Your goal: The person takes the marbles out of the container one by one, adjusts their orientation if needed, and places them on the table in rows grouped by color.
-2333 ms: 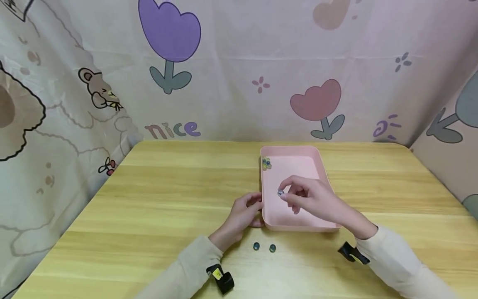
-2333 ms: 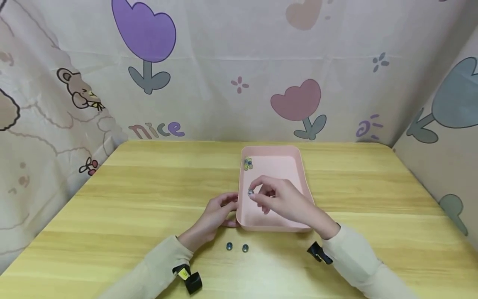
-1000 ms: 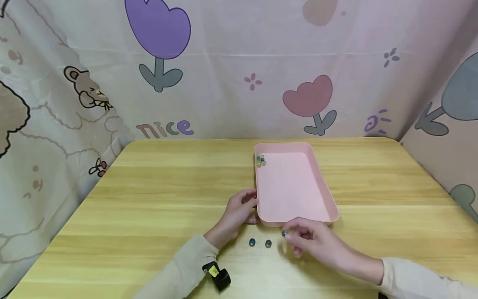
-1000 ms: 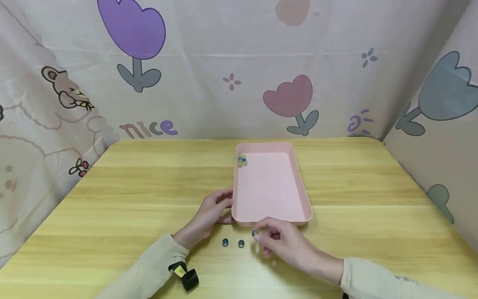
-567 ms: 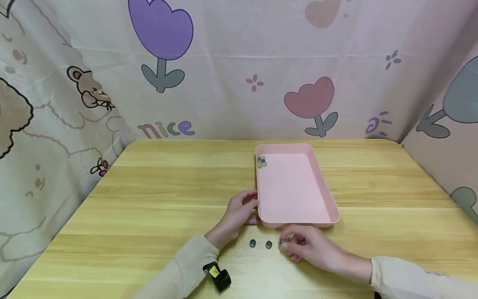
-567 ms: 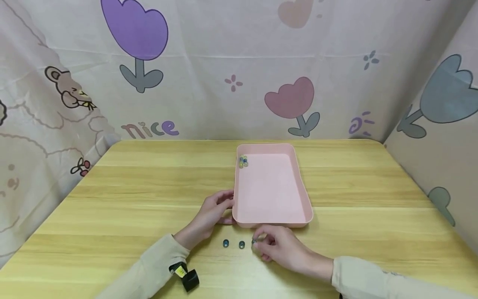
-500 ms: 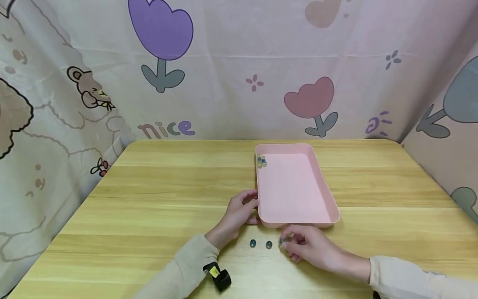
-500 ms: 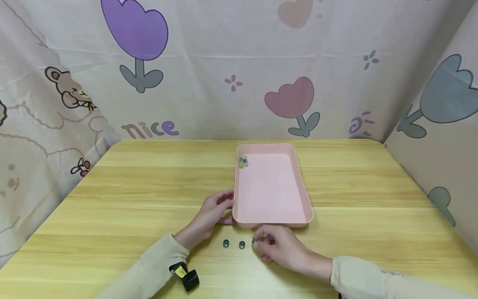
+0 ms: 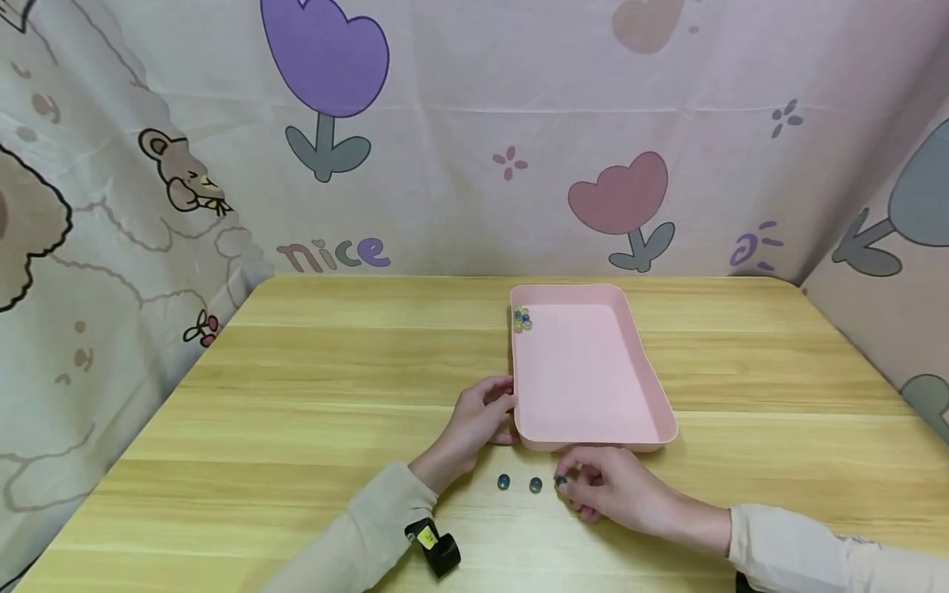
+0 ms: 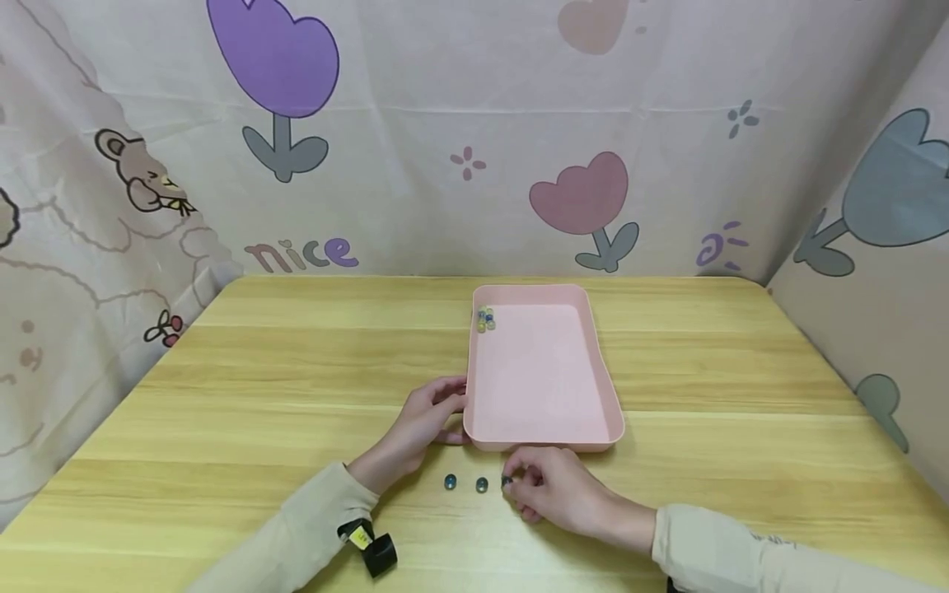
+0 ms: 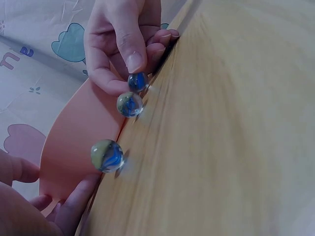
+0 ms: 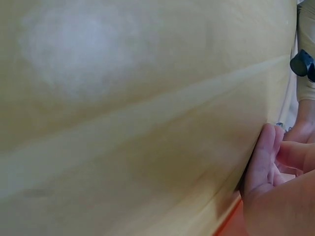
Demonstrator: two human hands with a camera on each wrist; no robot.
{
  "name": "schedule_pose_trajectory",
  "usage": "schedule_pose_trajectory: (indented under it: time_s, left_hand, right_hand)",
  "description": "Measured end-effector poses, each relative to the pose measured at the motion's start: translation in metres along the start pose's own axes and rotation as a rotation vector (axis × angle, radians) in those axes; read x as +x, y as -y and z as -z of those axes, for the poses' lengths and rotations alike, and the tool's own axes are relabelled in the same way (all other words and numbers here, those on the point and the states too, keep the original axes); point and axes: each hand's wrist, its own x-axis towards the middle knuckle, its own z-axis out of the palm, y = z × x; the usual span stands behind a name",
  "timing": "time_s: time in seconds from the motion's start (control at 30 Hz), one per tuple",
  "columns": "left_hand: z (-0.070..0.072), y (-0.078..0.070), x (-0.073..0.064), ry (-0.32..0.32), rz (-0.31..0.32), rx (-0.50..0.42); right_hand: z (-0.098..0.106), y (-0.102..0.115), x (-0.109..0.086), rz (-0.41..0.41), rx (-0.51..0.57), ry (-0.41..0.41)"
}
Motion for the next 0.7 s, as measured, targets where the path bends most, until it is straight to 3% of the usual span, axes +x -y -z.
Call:
schedule_pose_trajectory:
  time_s: [0.7]
  left_hand:
    - [-0.0009,0.0016,-0.0016,-0.006,-0.011,0.018]
  right_hand:
    - [-0.0034,0.0003,-0.0017,0.030,-0.086,-0.021]
